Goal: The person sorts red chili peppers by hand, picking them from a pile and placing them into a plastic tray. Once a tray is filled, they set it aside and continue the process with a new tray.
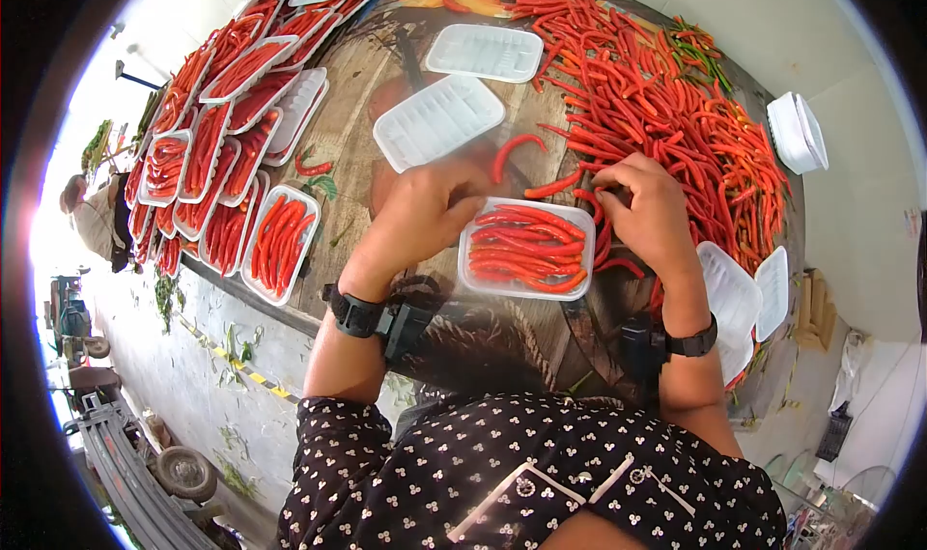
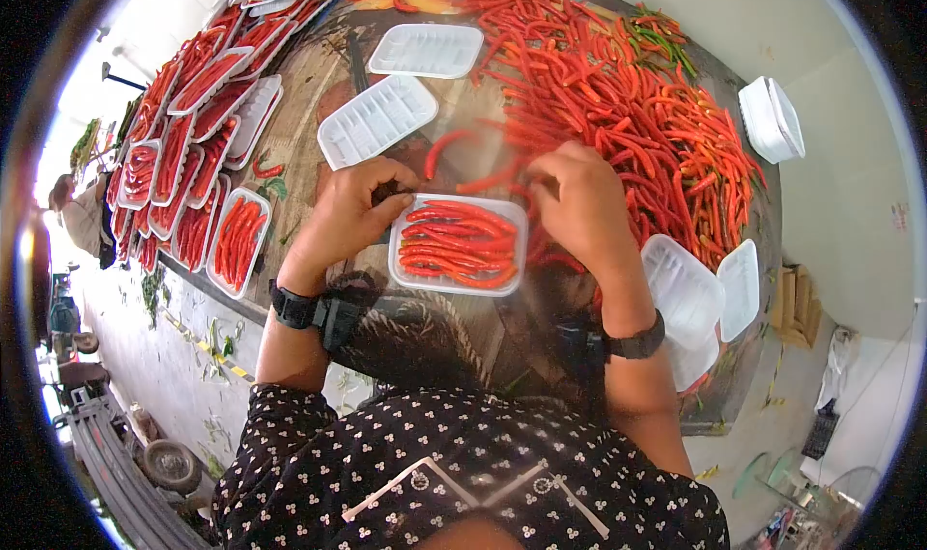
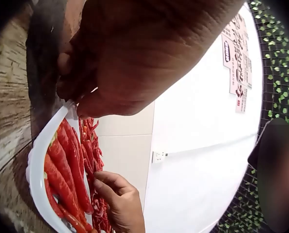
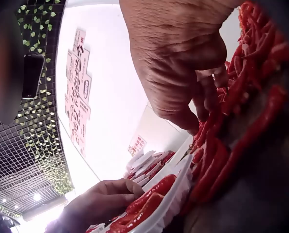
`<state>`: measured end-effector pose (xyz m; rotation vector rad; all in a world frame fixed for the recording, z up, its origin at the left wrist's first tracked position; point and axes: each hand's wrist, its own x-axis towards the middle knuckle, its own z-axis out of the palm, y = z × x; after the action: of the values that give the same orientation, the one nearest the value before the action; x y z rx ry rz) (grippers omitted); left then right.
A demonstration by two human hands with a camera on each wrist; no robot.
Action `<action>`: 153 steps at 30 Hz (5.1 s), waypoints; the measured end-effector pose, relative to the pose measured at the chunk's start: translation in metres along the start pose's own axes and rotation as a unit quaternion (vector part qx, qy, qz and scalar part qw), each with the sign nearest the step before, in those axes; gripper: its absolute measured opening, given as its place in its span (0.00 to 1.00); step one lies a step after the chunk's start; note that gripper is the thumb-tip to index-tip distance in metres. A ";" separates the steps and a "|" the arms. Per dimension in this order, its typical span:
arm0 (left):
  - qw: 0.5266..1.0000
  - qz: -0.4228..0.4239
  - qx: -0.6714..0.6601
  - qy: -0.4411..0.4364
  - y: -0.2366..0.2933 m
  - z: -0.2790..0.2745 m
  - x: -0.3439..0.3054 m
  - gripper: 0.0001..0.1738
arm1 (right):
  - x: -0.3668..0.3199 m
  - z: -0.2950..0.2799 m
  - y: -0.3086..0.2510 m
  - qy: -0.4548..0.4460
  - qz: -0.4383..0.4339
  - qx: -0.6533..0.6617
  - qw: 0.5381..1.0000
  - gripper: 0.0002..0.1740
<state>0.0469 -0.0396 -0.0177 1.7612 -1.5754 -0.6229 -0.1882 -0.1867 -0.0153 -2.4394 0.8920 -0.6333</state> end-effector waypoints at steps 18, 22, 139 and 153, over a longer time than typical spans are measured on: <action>0.999 -0.019 -0.027 -0.024 -0.011 -0.010 -0.004 0.11 | -0.003 -0.002 0.014 0.018 -0.046 -0.140 0.989 0.10; 0.997 -0.049 -0.044 -0.027 -0.010 -0.012 -0.003 0.12 | -0.005 -0.015 0.014 0.058 -0.051 -0.165 0.983 0.09; 0.936 -0.183 -0.093 0.286 -0.024 -0.170 -0.111 0.28 | -0.013 -0.010 -0.043 0.011 -0.076 0.105 0.991 0.07; 0.821 -0.217 -0.145 0.507 -0.129 -0.358 -0.091 0.23 | -0.013 -0.001 -0.035 -0.022 -0.057 0.096 0.993 0.07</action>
<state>0.3824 0.1163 0.1107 1.7371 -0.3250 -0.0351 -0.1809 -0.1539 0.0018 -2.3330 0.6455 -0.6704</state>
